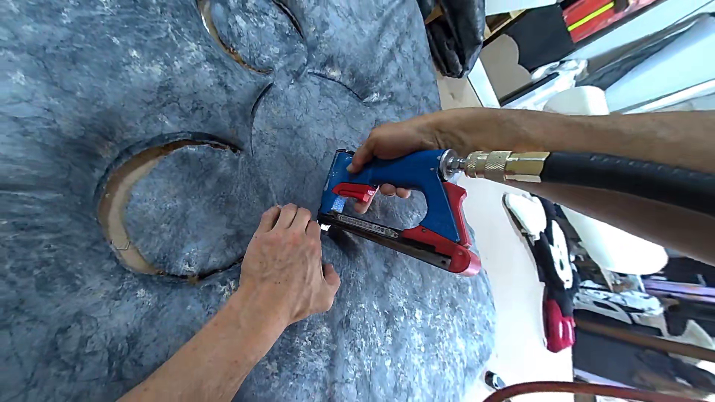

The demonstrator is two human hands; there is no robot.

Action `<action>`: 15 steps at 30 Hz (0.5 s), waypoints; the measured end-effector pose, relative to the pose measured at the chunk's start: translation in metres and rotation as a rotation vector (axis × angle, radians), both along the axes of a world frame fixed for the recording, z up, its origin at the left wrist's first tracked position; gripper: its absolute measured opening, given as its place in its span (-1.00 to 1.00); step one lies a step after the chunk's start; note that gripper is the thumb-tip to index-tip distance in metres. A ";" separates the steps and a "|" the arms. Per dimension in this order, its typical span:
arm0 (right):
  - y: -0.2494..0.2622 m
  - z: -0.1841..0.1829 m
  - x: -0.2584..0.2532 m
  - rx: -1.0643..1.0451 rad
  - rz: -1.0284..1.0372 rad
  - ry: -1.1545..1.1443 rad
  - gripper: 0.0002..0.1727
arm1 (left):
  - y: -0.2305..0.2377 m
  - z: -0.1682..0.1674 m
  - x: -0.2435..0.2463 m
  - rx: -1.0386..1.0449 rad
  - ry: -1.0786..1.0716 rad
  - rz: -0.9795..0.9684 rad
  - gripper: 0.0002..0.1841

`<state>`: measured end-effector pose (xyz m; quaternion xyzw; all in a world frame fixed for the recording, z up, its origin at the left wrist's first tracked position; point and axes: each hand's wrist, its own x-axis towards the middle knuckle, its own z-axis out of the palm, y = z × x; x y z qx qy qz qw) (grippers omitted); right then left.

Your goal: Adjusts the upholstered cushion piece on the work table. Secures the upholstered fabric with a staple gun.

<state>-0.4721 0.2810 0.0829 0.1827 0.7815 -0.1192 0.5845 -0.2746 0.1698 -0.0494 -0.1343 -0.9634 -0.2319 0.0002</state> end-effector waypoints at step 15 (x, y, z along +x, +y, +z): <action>0.078 0.076 0.064 -0.226 -0.110 0.443 -0.72 | -0.007 0.007 0.005 0.306 0.209 0.049 -0.31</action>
